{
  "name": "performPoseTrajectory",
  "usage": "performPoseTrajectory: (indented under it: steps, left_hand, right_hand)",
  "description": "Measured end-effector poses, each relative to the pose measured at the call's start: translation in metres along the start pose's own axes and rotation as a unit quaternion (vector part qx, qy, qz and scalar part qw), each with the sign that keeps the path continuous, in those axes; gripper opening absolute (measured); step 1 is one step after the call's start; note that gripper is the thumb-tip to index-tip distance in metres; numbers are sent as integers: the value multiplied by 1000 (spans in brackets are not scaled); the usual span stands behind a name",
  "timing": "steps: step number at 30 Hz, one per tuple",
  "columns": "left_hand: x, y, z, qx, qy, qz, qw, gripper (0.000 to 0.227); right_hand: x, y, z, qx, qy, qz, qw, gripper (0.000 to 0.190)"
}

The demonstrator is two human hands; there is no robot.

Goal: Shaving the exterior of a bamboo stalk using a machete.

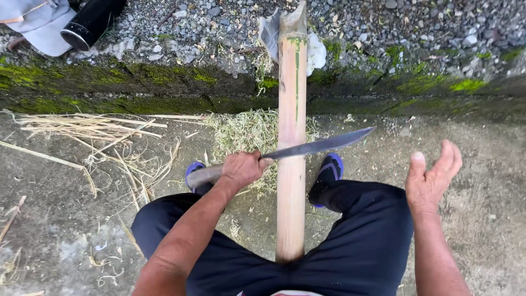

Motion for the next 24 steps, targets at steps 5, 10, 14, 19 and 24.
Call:
performPoseTrajectory:
  steps: [5,10,14,19,24]
  left_hand:
    - [8,-3,9,21,39,25,999,52]
    - [25,28,27,-125,-9,-6,992,52]
    - [20,18,20,8,24,32,999,55]
    - [21,15,-5,-73,-11,-5,997,58]
    - [24,9,-6,-17,17,1,1000,62]
  right_hand:
    - [43,94,-31,-63,-6,-68,996,57]
    - [39,94,-25,17,-28,-83,996,58]
    - [30,55,-37,133,-92,-51,986,67]
    - [8,-63,-70,112,-104,95,984,70]
    - [-18,-115,-155,185,-236,172,938,81]
Point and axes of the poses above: each hand's wrist, its own x-axis away from the middle knuckle, its own z-axis out of the back of the hand, y = z × x, the point moved 9 cm from there along -x, towards the middle knuckle, and after that the axes turned 8 degrees about -y, right-handed, at the moved point
